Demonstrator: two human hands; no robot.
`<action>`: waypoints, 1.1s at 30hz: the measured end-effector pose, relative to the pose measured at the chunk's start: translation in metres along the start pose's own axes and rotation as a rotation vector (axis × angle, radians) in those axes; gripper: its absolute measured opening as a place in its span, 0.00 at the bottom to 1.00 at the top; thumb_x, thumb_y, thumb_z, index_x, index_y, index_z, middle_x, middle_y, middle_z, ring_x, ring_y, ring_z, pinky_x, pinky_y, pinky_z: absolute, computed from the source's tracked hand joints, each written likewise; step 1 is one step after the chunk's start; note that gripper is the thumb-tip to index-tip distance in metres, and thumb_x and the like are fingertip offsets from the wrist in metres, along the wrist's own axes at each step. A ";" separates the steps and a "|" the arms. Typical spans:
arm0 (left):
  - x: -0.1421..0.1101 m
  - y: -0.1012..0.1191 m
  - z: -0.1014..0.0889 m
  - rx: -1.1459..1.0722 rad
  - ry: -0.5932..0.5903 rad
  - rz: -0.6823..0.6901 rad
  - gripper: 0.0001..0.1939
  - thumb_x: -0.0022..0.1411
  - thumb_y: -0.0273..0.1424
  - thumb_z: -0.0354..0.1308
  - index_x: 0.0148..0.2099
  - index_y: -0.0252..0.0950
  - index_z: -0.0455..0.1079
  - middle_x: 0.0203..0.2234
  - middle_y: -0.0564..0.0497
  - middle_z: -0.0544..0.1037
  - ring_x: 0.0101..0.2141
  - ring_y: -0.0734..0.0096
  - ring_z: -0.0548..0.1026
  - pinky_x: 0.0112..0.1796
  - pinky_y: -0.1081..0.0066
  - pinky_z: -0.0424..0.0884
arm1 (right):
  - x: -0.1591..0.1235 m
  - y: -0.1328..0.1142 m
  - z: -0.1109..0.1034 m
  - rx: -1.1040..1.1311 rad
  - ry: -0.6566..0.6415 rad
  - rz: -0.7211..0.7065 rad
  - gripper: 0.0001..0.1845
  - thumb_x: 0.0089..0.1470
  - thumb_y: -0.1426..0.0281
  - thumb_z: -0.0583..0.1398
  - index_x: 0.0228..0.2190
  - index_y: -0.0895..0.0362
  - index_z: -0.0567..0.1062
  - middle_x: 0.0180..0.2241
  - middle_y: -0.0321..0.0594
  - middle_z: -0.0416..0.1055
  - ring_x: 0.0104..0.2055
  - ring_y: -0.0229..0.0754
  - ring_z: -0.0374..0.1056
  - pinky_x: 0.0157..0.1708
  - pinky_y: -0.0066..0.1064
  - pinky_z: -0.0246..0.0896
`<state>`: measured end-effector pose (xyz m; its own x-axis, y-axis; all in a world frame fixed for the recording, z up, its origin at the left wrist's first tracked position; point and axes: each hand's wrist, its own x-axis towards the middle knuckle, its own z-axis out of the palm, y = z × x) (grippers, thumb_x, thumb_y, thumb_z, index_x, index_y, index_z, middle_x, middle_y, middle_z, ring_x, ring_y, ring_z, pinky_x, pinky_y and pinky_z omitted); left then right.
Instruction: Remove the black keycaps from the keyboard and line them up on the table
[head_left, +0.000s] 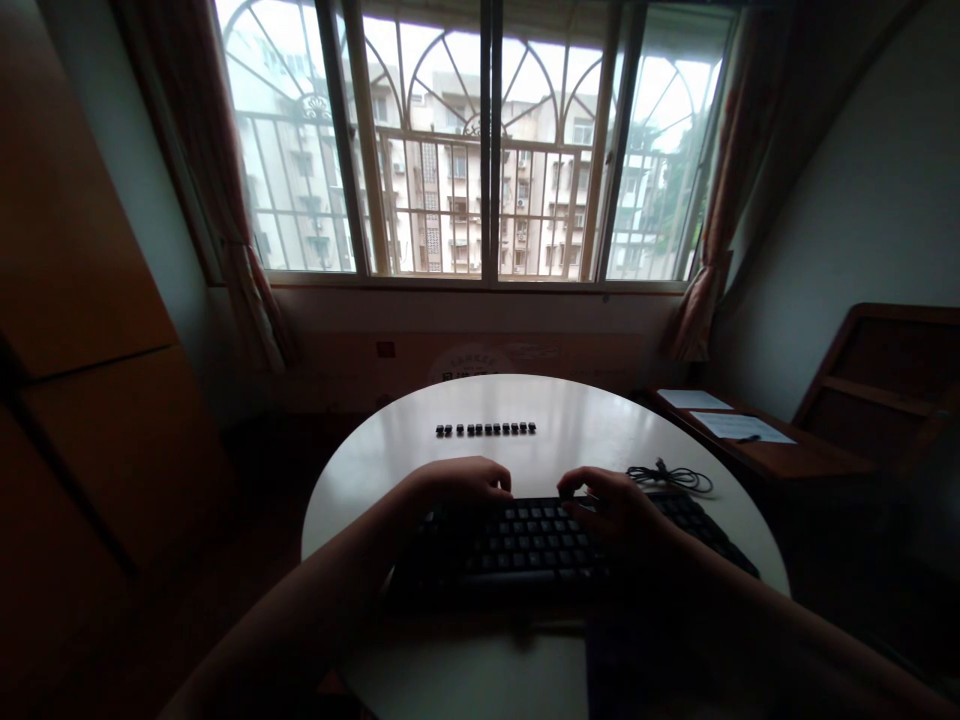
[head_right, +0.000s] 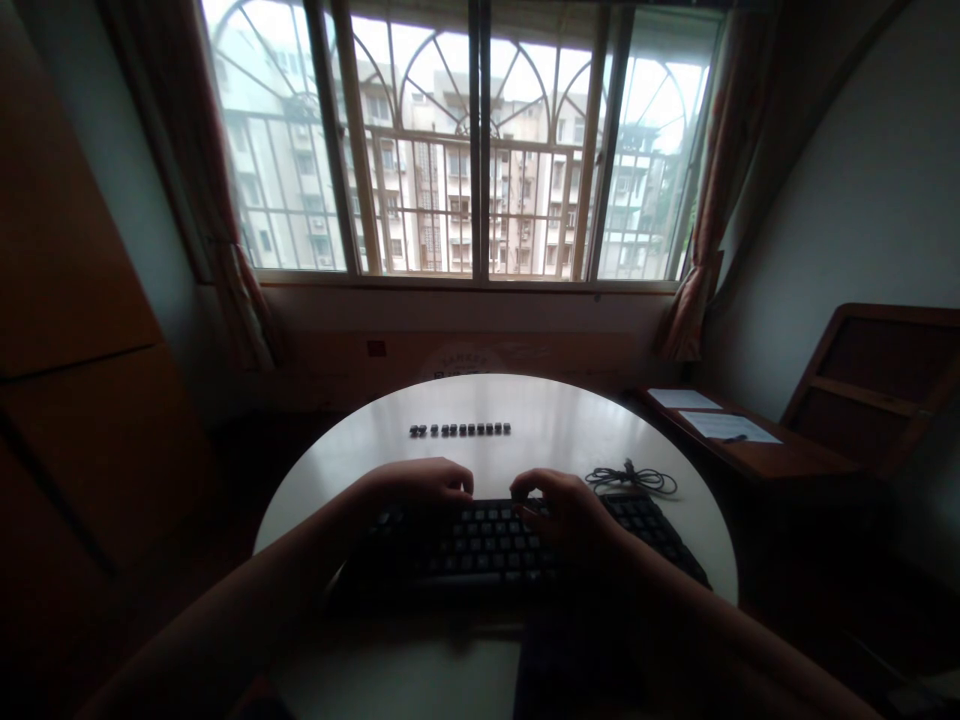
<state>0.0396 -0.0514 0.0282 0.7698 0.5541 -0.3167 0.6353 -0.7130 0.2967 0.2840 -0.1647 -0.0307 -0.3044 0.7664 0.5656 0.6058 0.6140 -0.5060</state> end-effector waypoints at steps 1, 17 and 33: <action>0.000 0.000 0.000 -0.002 0.001 0.000 0.17 0.63 0.42 0.52 0.48 0.39 0.74 0.39 0.50 0.79 0.37 0.65 0.75 0.35 0.71 0.68 | 0.000 0.000 0.000 -0.001 -0.002 -0.001 0.09 0.55 0.69 0.61 0.40 0.54 0.74 0.33 0.36 0.75 0.28 0.35 0.67 0.29 0.26 0.64; 0.002 -0.002 0.002 -0.013 0.003 0.010 0.17 0.63 0.40 0.52 0.48 0.39 0.74 0.40 0.49 0.79 0.37 0.65 0.75 0.35 0.71 0.68 | 0.000 -0.002 0.000 -0.009 -0.020 -0.005 0.08 0.55 0.71 0.61 0.39 0.54 0.74 0.34 0.35 0.76 0.31 0.36 0.70 0.34 0.27 0.66; -0.001 0.001 0.000 -0.008 -0.003 0.002 0.17 0.63 0.41 0.53 0.48 0.39 0.74 0.41 0.49 0.79 0.38 0.64 0.75 0.35 0.71 0.69 | 0.000 -0.003 0.001 -0.006 -0.018 0.010 0.08 0.55 0.70 0.62 0.39 0.53 0.75 0.33 0.36 0.76 0.30 0.37 0.70 0.32 0.27 0.67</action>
<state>0.0395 -0.0528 0.0294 0.7708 0.5516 -0.3189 0.6344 -0.7106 0.3042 0.2814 -0.1666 -0.0295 -0.3119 0.7758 0.5486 0.6129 0.6055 -0.5077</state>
